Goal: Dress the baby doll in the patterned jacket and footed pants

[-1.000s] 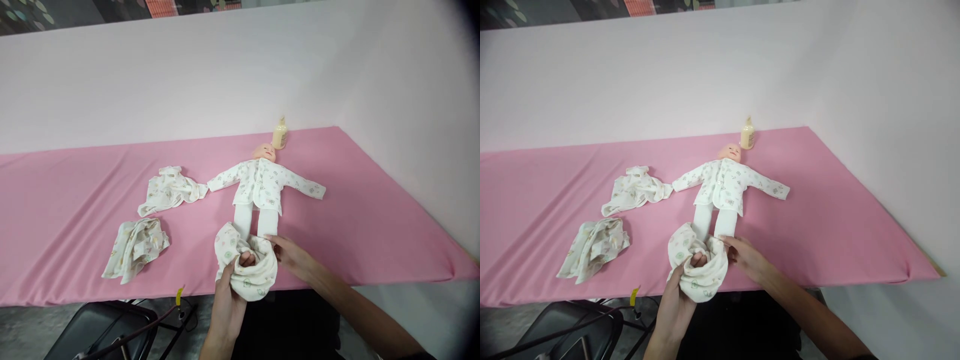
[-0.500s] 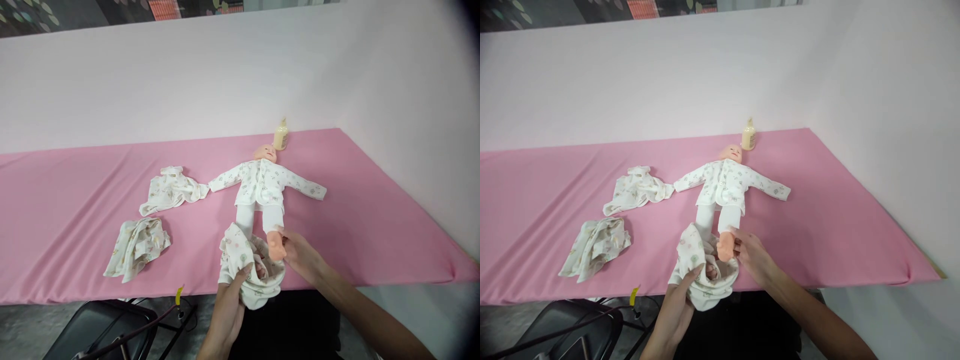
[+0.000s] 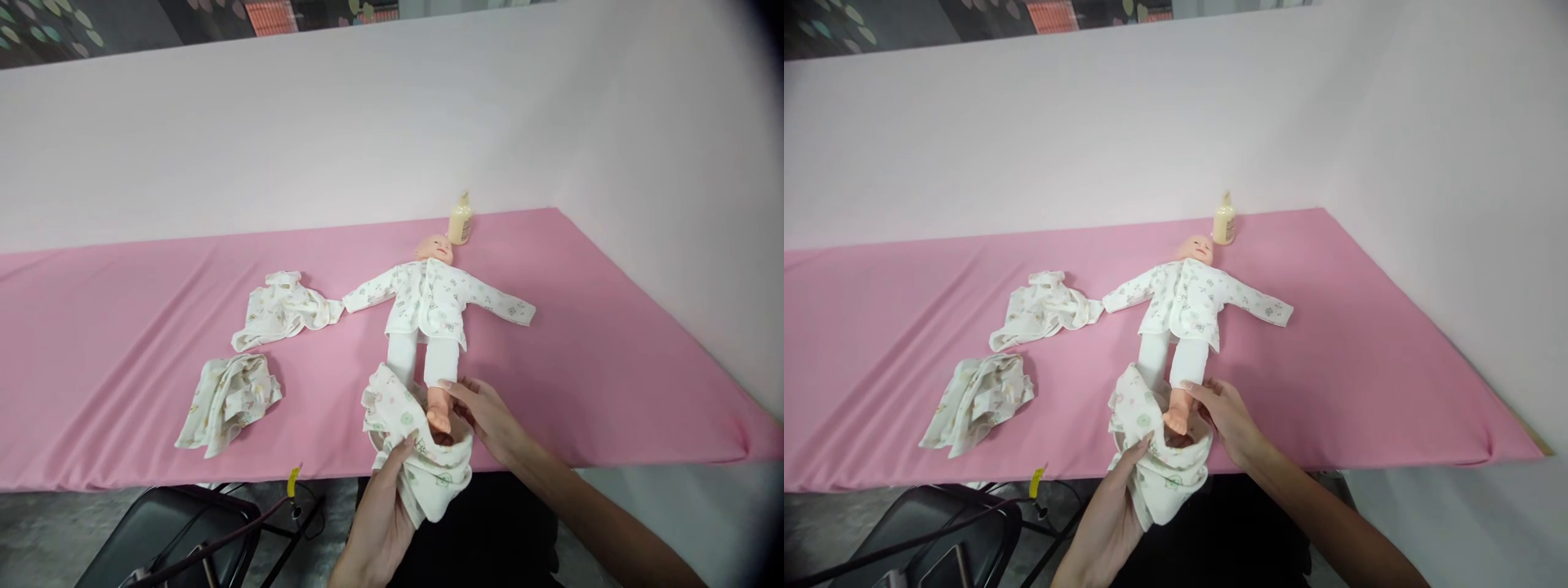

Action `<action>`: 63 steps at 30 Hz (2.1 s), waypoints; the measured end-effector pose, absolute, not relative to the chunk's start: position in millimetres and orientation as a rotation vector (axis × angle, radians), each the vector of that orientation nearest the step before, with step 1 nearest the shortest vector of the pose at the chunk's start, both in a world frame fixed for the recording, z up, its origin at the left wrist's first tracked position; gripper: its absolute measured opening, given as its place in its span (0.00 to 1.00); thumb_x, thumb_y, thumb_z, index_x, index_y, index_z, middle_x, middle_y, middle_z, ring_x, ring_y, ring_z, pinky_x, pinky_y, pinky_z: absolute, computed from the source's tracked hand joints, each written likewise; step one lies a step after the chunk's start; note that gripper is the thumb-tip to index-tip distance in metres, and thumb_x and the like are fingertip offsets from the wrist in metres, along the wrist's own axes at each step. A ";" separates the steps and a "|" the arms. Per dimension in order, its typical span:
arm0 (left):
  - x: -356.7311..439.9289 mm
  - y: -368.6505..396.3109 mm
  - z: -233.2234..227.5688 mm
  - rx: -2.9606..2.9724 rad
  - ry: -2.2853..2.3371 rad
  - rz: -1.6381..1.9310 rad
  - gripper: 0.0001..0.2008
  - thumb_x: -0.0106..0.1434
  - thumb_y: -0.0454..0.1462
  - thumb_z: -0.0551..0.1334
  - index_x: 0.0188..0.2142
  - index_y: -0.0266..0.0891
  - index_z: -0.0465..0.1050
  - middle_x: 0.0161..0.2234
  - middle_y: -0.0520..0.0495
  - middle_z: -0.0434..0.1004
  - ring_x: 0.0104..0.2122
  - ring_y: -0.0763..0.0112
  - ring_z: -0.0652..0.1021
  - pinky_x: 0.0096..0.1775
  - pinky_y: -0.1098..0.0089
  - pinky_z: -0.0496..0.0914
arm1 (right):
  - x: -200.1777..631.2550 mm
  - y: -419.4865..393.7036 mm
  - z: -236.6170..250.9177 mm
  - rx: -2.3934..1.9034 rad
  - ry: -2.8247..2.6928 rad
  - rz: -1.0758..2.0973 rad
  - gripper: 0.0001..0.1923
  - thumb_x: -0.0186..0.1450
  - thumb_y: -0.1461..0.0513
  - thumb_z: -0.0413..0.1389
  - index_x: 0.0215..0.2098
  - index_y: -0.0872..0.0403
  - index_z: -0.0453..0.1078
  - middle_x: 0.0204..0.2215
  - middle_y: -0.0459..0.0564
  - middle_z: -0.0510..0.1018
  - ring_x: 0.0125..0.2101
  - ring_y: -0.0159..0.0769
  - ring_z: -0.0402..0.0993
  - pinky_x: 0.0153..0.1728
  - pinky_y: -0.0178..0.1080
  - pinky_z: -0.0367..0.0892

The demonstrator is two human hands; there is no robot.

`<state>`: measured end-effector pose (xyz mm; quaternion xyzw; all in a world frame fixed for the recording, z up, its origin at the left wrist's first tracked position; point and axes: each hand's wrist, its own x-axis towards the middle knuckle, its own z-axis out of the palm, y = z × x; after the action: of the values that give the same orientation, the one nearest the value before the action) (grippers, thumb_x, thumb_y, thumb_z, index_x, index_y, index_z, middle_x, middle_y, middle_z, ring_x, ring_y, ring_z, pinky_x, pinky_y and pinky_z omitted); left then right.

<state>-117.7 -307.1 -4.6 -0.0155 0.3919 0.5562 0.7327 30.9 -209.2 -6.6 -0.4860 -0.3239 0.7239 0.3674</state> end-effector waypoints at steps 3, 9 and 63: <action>-116.8 -307.1 -3.7 -0.028 0.835 1.295 0.25 0.66 0.35 0.62 0.62 0.38 0.63 0.59 0.42 0.70 0.58 0.59 0.72 0.60 0.61 0.67 | 30.6 -210.3 -12.3 -1.286 -0.860 1.830 0.15 0.59 0.53 0.64 0.35 0.57 0.74 0.31 0.47 0.77 0.32 0.33 0.73 0.35 0.35 0.68; -111.2 -298.3 5.7 -0.056 0.744 1.288 0.28 0.67 0.36 0.61 0.65 0.42 0.58 0.61 0.42 0.68 0.60 0.59 0.69 0.61 0.59 0.65 | 26.7 -212.6 -23.8 -1.316 -0.972 1.750 0.19 0.60 0.50 0.62 0.41 0.56 0.73 0.38 0.52 0.80 0.40 0.41 0.77 0.40 0.40 0.71; -105.1 -276.6 -7.5 0.132 0.731 1.246 0.23 0.67 0.38 0.61 0.62 0.46 0.65 0.54 0.47 0.75 0.55 0.65 0.74 0.61 0.62 0.63 | 42.0 -193.4 27.7 -0.783 -1.894 2.083 0.10 0.53 0.66 0.60 0.35 0.54 0.73 0.32 0.45 0.75 0.33 0.33 0.68 0.35 0.35 0.66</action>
<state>-105.1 -276.6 -7.5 0.0606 0.3341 0.5696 0.7485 42.0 -193.4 27.7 -0.2664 -0.6442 0.7085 0.1096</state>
